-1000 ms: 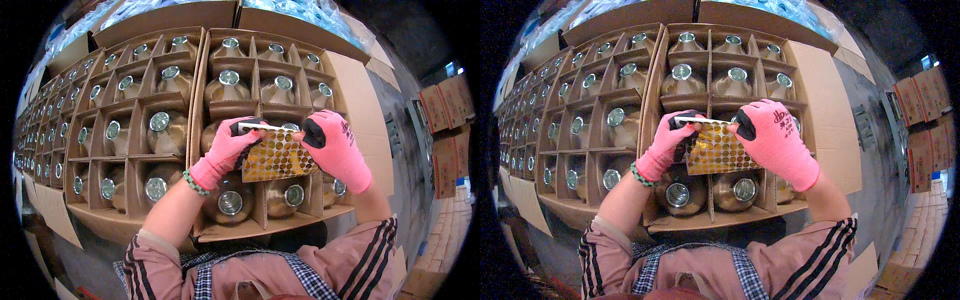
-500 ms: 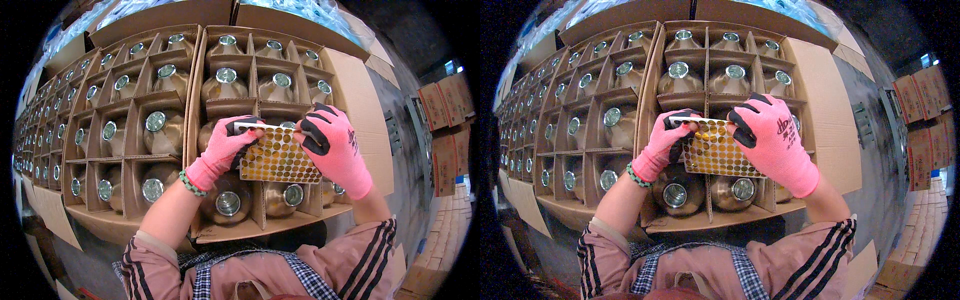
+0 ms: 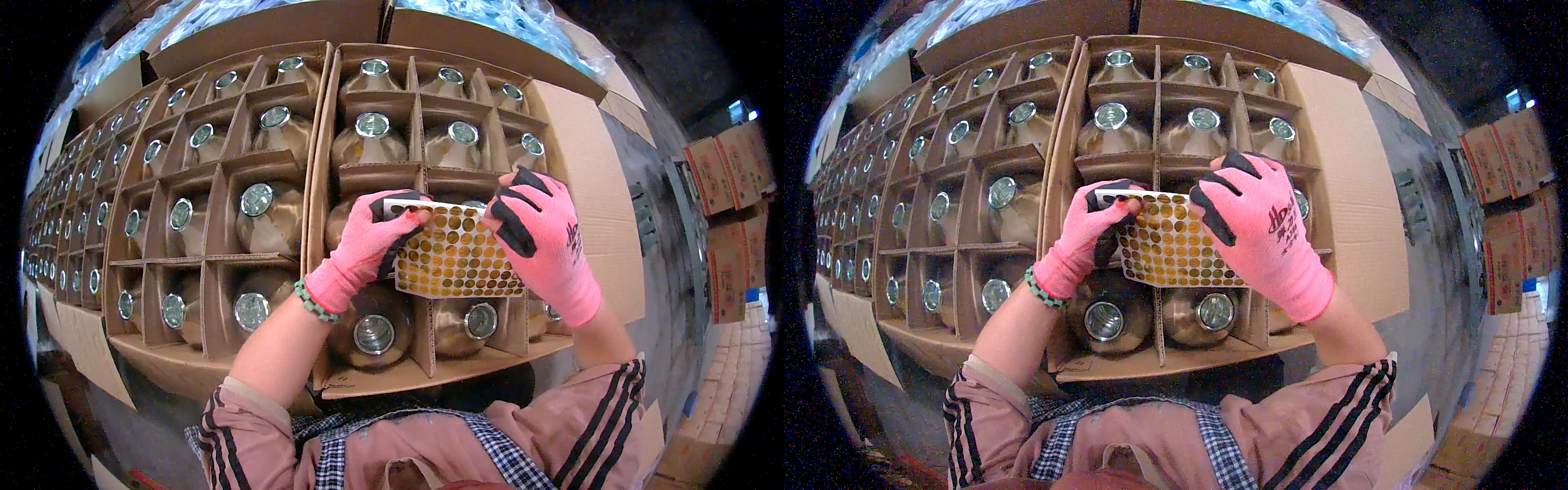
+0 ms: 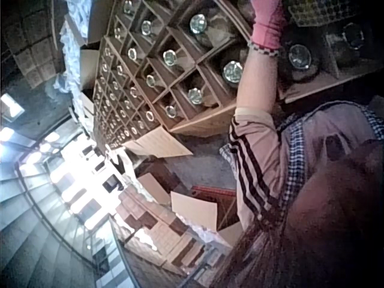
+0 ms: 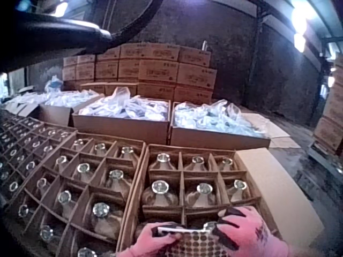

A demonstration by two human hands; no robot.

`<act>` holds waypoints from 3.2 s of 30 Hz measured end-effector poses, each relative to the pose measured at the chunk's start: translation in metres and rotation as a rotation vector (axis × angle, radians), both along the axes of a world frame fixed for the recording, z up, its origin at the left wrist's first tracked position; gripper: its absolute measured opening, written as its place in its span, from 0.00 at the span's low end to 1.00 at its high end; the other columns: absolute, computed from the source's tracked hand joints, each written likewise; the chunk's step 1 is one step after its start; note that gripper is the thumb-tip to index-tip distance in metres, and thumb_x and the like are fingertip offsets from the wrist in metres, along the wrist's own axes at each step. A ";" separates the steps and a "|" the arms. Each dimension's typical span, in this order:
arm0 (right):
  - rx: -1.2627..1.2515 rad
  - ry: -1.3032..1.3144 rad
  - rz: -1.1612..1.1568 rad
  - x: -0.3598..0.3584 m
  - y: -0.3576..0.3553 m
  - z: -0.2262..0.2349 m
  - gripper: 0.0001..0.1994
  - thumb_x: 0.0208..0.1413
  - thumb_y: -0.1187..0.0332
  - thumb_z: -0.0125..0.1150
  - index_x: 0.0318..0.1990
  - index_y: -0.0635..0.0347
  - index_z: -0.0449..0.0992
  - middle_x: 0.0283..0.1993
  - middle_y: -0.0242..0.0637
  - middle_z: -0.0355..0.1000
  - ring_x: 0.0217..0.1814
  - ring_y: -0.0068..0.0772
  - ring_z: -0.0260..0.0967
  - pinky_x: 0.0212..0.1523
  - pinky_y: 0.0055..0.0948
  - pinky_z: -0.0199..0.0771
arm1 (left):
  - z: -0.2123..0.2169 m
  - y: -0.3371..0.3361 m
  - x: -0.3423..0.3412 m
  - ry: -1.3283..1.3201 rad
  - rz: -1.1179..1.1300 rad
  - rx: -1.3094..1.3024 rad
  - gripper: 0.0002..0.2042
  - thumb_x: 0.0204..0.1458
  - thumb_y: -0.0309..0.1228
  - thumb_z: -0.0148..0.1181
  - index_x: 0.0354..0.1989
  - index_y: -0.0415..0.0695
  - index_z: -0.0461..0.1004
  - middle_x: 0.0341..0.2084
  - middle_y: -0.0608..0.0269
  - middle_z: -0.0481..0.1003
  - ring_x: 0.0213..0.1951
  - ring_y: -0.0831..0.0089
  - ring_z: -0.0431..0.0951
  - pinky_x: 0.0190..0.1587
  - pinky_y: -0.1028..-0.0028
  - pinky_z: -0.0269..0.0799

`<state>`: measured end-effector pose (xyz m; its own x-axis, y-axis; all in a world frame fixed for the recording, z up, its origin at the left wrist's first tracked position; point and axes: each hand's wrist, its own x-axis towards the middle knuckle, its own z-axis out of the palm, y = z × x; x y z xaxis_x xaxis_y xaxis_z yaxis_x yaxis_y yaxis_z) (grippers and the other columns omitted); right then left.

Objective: The person applies round stickers to the lids of glass jars arranged in cardboard boxes. They peel individual stickers from a sheet and press them onto the metal caps of the jars one by one.

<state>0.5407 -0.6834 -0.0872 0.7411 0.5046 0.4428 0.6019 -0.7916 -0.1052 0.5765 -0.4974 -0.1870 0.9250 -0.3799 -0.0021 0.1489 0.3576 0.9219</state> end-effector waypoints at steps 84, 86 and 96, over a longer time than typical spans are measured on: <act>-0.016 0.319 -0.112 0.027 0.028 0.021 0.14 0.41 0.64 0.59 0.17 0.66 0.66 0.20 0.50 0.63 0.25 0.50 0.61 0.24 0.37 0.60 | -0.003 0.000 0.002 0.028 0.119 -0.207 0.07 0.42 0.27 0.59 0.30 0.39 0.72 0.22 0.71 0.72 0.25 0.85 0.69 0.28 0.83 0.66; -0.015 0.336 -0.149 0.025 0.029 0.022 0.14 0.40 0.64 0.59 0.17 0.66 0.65 0.20 0.49 0.63 0.25 0.50 0.61 0.25 0.38 0.60 | 0.000 0.000 0.000 0.048 0.119 -0.218 0.07 0.42 0.27 0.59 0.30 0.39 0.72 0.22 0.71 0.72 0.25 0.85 0.69 0.28 0.83 0.66; -0.042 0.313 -0.108 0.013 0.026 0.017 0.10 0.41 0.67 0.57 0.20 0.65 0.66 0.23 0.47 0.63 0.28 0.49 0.61 0.30 0.38 0.60 | -0.006 -0.004 0.002 -0.097 0.073 -0.185 0.07 0.42 0.28 0.59 0.29 0.39 0.73 0.23 0.72 0.72 0.26 0.87 0.68 0.29 0.84 0.65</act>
